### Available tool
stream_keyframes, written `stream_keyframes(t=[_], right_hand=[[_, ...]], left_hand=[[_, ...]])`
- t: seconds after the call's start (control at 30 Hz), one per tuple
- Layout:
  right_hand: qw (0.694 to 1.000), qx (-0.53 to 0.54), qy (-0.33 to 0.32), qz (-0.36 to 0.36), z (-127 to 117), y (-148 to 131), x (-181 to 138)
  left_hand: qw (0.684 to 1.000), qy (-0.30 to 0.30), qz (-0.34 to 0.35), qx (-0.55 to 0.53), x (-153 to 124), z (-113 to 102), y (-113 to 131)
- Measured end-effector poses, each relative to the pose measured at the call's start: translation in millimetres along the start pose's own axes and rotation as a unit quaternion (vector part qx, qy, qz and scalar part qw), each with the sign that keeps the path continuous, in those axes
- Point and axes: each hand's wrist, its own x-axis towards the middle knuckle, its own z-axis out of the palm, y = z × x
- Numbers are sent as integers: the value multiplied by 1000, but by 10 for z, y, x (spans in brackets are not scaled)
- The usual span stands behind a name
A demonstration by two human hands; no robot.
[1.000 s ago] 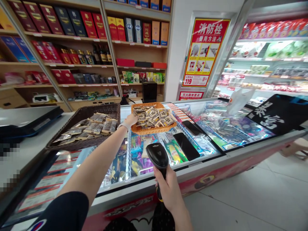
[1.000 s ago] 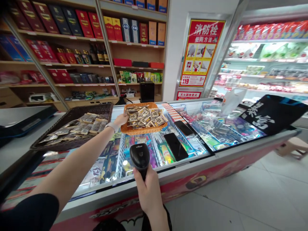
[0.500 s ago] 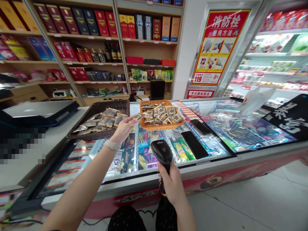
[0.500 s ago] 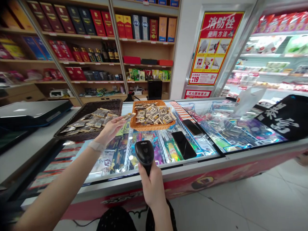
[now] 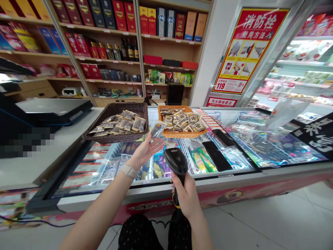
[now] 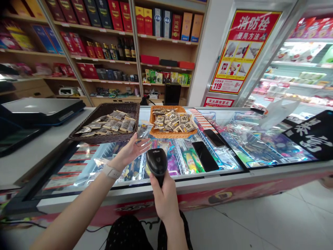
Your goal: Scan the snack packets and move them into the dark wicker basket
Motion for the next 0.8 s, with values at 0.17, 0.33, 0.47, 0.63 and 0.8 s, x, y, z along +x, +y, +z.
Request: stream_keyframes(t=[0.17,0.33,0.47,0.63,0.8], right_hand=[[1000,-13,-4,16,10,19,7],[999,-16,-5,28,29,44,23],[999,-12,-9,42,67,62,27],[998,-55,-1,20,92,82,32],[990,-144,-2,-15,84,68,55]], left_hand=[[999,17,6,32,84,-128,-119],[995,6,69,73,128,-203,-214],[989,-17,90,118,123,-207,-237],[974,-2,131,185,101,-199,-267],[964,8,154,216,80,-230,-290]])
